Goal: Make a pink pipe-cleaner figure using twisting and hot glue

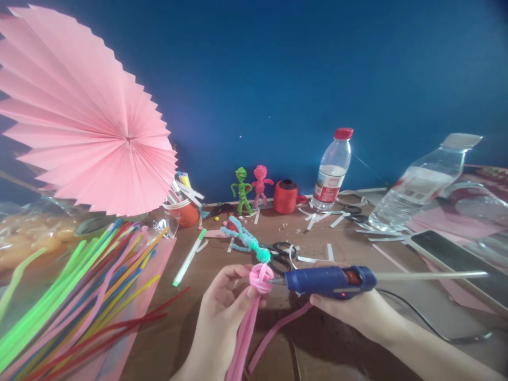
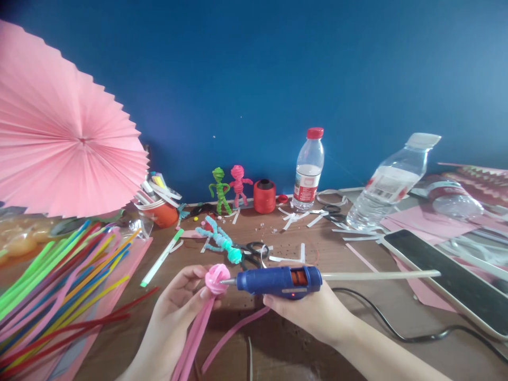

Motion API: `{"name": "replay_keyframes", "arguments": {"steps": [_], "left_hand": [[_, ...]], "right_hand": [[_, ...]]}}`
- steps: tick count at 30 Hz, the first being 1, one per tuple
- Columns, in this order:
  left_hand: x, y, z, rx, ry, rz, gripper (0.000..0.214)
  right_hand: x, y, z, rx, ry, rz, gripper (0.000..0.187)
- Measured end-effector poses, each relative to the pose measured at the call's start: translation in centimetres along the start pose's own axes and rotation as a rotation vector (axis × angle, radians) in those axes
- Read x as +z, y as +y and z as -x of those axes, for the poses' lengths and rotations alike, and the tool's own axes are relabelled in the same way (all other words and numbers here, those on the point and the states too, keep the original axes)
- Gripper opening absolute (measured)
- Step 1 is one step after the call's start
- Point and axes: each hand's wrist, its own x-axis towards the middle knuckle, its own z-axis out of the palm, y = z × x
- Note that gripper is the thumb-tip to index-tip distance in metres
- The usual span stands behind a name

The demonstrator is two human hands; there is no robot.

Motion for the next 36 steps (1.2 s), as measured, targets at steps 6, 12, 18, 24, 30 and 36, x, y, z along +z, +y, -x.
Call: {"name": "replay_keyframes", "arguments": {"steps": [6,12,18,24,30,36], "left_hand": [[-0.49,-0.11,-0.15,-0.007,-0.037,-0.006,0.014],[-0.19,0.04,-0.02,-0.01,-0.019,-0.005,0.014],[-0.11,0.11,-0.02,-0.008,0.0,0.0,0.016],[0.02,0.25,-0.03,0.001,-0.001,0.004,0.017],[-0.24,0.13,-0.03,-0.011,-0.004,0.012,0.017],[-0.05,0.18,0.02,-0.008,0.015,0.005,0.016]], "right_hand": [[0.06,0.12,-0.03,0.004,-0.009,-0.006,0.027],[-0.08,0.09,-0.11,-0.011,-0.027,0.007,0.025],[-0.14,-0.13,-0.14,-0.037,-0.027,0.008,0.019],[0.02,0.06,-0.12,-0.024,-0.005,0.005,0.02],[-0.01,0.14,-0.1,-0.002,-0.017,0.021,0.02],[-0.02,0.51,-0.15,-0.008,0.008,0.054,0.021]]}}
